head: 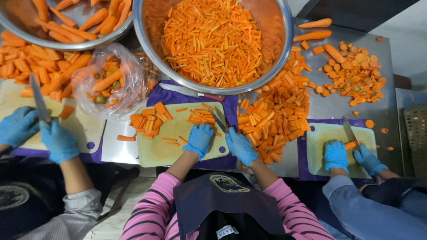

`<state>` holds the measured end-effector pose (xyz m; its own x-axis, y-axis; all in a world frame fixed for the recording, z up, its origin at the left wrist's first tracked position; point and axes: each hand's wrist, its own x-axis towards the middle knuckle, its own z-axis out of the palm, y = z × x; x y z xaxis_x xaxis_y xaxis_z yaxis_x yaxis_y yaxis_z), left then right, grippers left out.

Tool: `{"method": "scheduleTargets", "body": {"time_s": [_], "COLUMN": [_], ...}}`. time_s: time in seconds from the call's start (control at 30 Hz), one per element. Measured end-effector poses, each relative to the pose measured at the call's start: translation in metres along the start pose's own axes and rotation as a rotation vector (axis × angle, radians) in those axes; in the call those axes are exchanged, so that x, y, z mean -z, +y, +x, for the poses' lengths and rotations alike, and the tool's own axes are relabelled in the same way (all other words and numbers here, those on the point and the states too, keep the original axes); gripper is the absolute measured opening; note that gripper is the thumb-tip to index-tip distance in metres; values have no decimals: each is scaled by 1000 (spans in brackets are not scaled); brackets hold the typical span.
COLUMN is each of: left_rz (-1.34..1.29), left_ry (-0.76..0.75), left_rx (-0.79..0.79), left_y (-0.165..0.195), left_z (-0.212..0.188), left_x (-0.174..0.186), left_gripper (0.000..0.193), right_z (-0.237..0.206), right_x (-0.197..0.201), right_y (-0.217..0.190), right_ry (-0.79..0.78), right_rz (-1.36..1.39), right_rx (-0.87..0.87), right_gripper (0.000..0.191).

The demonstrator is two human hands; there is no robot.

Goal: The person cuts peeled carrot pieces into thin sticks with a knife on a cutting board and pushes the cut sticks aside, adding to a large bowl of cut carrots. Other workers at the same table cut carrots in the same way.

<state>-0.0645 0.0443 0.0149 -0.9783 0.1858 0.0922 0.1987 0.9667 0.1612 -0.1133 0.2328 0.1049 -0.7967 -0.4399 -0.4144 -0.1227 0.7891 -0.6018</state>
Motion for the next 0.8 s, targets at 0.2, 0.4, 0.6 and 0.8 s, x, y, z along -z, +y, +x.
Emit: {"method": "scheduleTargets", "body": {"time_s": [0.2,0.4,0.6,0.8], "left_rz": [-512,-468,-265,-326], "left_ry": [393,712,377,310], "left_rx": [77,632,260,202], "left_y": [-22,-57,-40,-16], "left_z": [-47,-131,-117,-94], "left_x": [20,19,-5,-5], "left_gripper": [27,26,16,21], "right_z": [14,15,31,26], "right_x": [-57,-115,-104,-80], "right_y": [16,-11,-10,-1], "right_ry": [-110,-398,-54,-187], "right_rz": [-47,-233,-501,-168], "right_rx": [-46,356,494,178], "right_gripper": [29,25,23,21]}}
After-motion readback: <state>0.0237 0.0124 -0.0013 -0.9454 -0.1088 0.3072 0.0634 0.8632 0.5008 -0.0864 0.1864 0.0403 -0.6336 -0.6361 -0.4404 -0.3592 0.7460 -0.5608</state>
